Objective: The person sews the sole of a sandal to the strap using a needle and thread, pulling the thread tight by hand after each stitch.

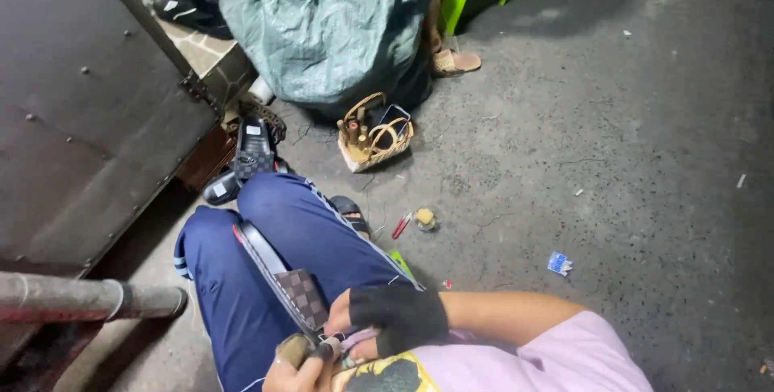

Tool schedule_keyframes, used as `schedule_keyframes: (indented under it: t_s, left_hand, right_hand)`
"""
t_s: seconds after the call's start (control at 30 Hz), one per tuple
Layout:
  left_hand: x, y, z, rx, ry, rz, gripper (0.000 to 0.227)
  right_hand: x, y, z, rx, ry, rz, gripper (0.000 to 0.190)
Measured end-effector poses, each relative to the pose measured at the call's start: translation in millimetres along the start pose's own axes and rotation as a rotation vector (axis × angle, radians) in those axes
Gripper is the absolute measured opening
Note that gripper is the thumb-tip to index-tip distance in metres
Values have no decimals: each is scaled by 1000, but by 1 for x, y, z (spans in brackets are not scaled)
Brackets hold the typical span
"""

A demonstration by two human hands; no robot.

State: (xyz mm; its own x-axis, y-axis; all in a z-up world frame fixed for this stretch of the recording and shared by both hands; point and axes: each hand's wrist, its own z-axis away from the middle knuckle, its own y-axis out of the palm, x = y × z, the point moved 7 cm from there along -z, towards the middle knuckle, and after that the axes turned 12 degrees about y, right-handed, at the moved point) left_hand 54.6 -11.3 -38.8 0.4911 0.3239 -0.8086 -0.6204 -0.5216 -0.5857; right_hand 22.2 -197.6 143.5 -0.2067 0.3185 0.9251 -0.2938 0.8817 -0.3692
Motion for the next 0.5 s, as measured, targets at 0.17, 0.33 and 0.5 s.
schedule_keyframes:
  t_s: [0.17, 0.33, 0.5]
  left_hand:
    - [-59, -37, -5, -411, 167, -209, 28]
    - [-66, -50, -24, -302, 43, 192, 19]
    - [-104, -62, -22, -173, 452, -169, 28]
  right_hand:
    - [-61, 26, 4, 82, 484, -3, 33]
    - [-48, 25, 3, 87, 435, -83, 4]
    - [-15, 13, -15, -39, 113, -102, 28]
